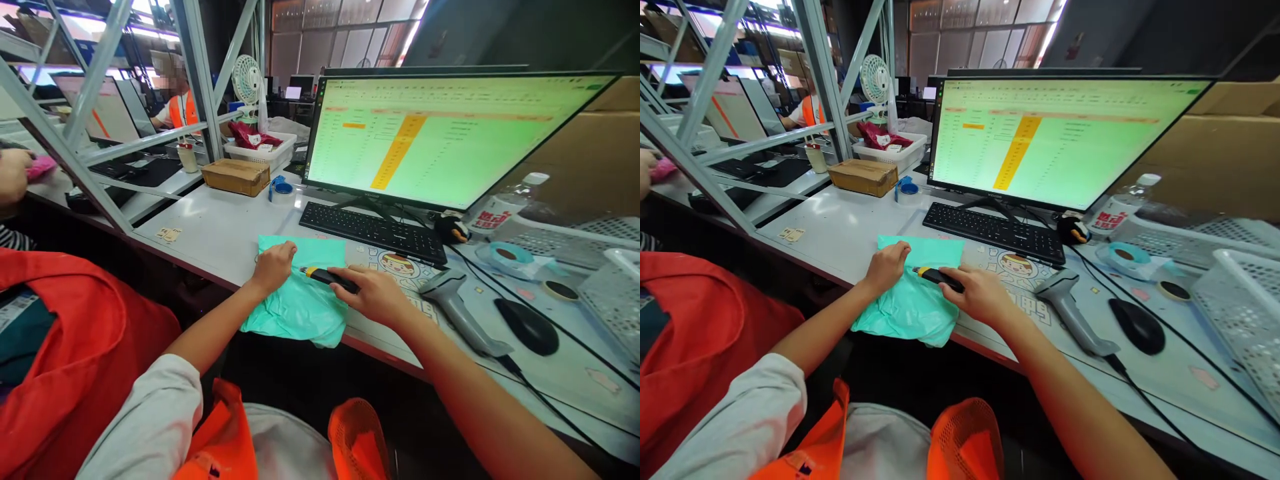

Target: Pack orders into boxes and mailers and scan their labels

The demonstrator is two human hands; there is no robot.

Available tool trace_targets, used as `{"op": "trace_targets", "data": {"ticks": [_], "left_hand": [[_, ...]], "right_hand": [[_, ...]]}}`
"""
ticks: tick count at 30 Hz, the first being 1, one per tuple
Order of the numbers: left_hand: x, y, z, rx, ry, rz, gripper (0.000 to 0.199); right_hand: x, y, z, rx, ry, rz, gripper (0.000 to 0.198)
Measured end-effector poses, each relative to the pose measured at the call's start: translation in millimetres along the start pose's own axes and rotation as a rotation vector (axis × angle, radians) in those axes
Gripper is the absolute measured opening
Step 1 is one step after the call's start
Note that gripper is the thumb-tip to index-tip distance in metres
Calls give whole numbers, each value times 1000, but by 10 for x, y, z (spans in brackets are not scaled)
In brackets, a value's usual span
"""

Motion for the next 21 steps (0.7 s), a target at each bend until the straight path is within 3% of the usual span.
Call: {"op": "trace_targets", "data": {"ticks": [6,13,15,18,21], "left_hand": [[57,-204,253,179,-59,126,15],[-45,-184,211,-8,-45,125,27],[-73,-209,199,-19,-40,168,29],[-1,-276,181,5,-43,210,30],[152,-284,109,33,-36,170,32]], "right_hand": [[-135,-185,-115,-12,-2,-23,47],[120,-156,100,85,-35,-24,47],[54,-127,78,97,-37,-27,47],[-556,-159,-149,44,-132,182,48],[-1428,-422,-399,-55,-267,603,56]]}}
Point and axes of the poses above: each hand's wrist, its own y-axis towards the middle knuckle, its own z-axis out of the palm, x = y × z, the point moved 9 cm from there along y, towards the middle knuckle, and after that the axes turned 4 degrees about y, right-handed, at the moved point
